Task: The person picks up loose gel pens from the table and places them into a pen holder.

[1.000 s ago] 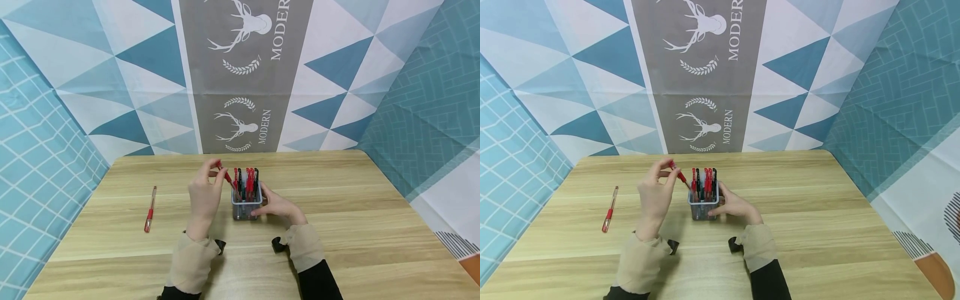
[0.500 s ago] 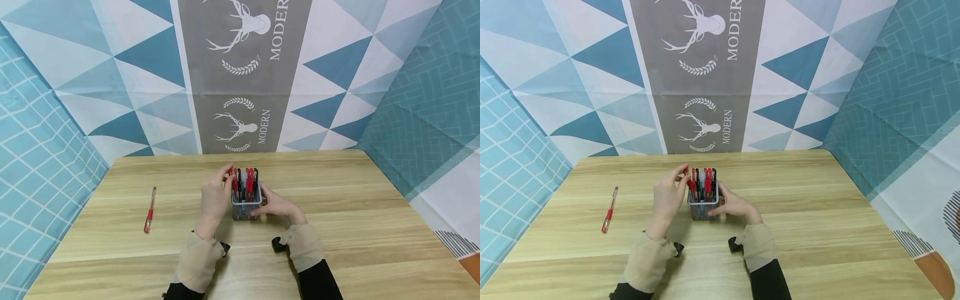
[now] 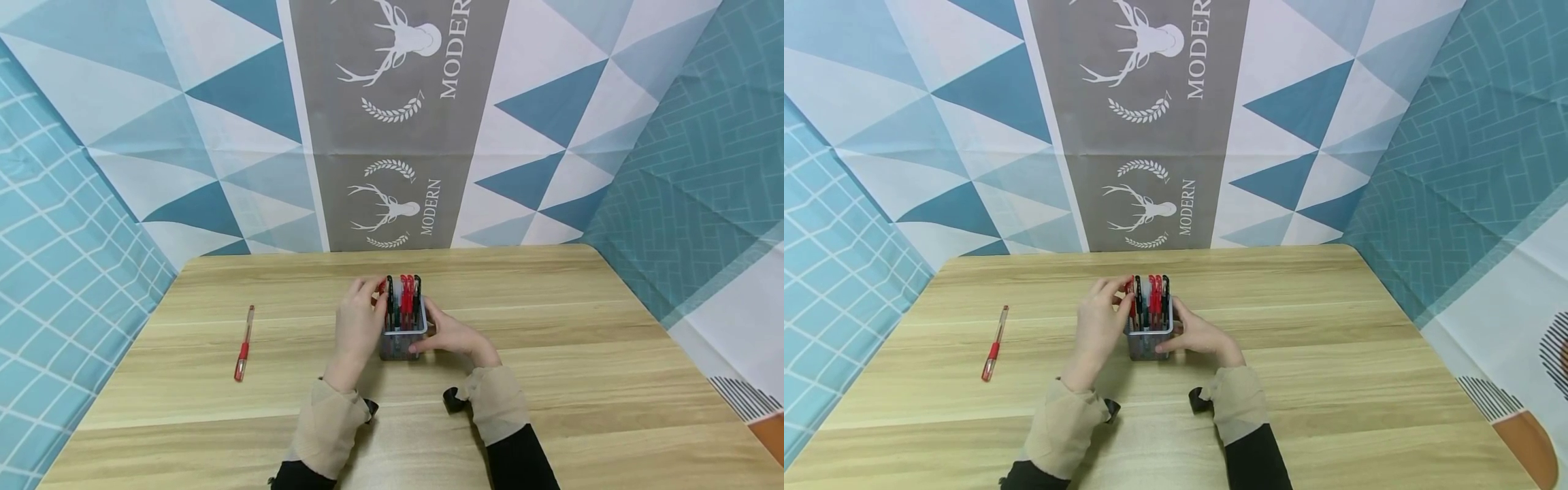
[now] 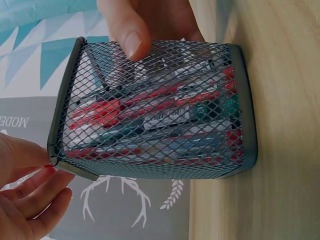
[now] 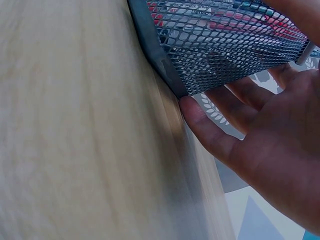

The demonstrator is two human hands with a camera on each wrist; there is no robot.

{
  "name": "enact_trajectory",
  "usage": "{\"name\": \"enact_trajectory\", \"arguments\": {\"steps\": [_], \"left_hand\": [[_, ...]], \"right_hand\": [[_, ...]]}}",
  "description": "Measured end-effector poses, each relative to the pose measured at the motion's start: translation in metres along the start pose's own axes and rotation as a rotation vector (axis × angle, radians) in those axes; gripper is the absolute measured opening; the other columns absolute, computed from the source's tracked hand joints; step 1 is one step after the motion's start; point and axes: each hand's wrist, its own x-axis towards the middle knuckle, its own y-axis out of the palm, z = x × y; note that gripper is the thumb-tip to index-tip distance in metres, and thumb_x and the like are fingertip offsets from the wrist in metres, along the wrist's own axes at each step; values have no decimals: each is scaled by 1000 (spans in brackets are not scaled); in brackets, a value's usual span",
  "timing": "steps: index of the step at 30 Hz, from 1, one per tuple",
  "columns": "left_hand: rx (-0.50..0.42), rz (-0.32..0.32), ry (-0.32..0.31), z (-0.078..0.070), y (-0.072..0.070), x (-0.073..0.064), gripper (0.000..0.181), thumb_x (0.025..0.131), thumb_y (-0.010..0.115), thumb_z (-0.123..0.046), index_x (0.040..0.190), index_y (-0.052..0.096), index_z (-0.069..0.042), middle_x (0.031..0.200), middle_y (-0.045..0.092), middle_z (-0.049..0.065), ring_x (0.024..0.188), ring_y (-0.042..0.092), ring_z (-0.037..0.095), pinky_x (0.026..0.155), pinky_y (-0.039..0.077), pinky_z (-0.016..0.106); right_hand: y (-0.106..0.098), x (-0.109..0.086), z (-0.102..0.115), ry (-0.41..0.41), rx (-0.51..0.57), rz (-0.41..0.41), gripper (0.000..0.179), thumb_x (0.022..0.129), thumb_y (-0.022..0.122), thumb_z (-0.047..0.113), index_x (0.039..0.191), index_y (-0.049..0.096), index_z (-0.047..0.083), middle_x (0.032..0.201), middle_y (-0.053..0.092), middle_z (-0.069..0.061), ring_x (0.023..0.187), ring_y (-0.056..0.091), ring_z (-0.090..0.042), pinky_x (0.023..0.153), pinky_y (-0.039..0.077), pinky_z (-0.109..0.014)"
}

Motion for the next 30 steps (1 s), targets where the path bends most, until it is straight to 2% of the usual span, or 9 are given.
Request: {"name": "enact_trajectory", "arguments": {"steps": [7, 17, 26, 30], "left_hand": [[-8, 28, -28, 1, 3, -1, 31, 80, 66, -7, 111, 63, -4, 98, 62, 9, 68, 60, 17, 58, 52, 23], [28, 74, -23, 2, 6, -2, 34, 82, 64, -7, 117, 61, -6, 92, 60, 8, 65, 58, 17, 56, 52, 26], [100, 119, 8, 7, 9, -2, 41, 80, 67, -9, 120, 57, -9, 100, 64, 12, 87, 63, 27, 76, 52, 40], [119, 132, 8, 9, 8, -2, 44, 80, 68, -11, 122, 55, -9, 101, 65, 12, 87, 63, 27, 78, 51, 41]], "right_hand": [[0, 1, -1, -5, 2, 2, 100, 69, 77, 9, 144, 12, 25, 141, 33, -8, 127, 34, -25, 111, 20, -43], [0, 1, -1, -12, 10, 6, 100, 70, 76, 10, 144, 11, 24, 143, 32, -9, 128, 33, -26, 110, 21, -44], [0, 2, -1, -22, 12, 12, 97, 71, 75, 8, 143, 14, 25, 139, 36, -9, 124, 37, -24, 108, 25, -41], [0, 2, -1, -14, 16, 14, 96, 72, 75, 7, 143, 13, 26, 139, 36, -9, 124, 37, -24, 107, 26, -41]]}}
